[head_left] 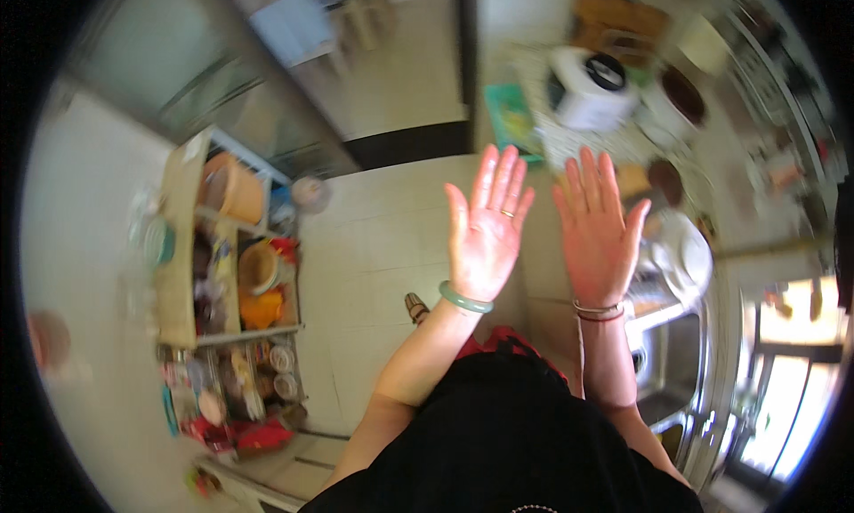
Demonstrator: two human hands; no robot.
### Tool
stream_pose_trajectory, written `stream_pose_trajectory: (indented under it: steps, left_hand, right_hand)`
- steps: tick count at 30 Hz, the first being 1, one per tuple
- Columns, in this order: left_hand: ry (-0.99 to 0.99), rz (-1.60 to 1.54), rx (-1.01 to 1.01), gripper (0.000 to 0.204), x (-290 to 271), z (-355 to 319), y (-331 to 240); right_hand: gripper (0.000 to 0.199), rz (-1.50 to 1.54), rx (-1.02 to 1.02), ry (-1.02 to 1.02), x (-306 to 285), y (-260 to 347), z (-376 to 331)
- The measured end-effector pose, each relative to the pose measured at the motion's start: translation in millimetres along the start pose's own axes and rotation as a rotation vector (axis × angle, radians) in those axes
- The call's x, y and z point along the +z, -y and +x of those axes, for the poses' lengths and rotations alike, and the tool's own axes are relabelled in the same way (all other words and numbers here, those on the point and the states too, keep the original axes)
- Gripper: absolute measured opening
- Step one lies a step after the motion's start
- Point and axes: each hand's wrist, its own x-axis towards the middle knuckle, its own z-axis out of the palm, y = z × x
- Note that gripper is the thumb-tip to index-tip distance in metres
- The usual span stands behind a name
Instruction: The person washes a white plastic appliance lid under running water in a kitchen sink, then dries it with a cloth. They reassemble the appliance, plug it in, and place a protective cover over it. Finally, they wipe a wooden cutting board and a knife, then store them in a wall-mounted rack.
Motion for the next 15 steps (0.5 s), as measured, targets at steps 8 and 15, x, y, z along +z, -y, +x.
stream_pose_trajectory:
  steps: [8,15]
  left_hand:
    - [-0.146,0.086,0.356,0.07,-79,-18,-220]
    - [-0.281,0.187,0.618,0.072,-131,-34,-387]
  right_hand:
    - [0.081,0.065,0.383,0.161,99,-217,65]
    - [0.078,0.144,0.637,0.284,187,-386,108]
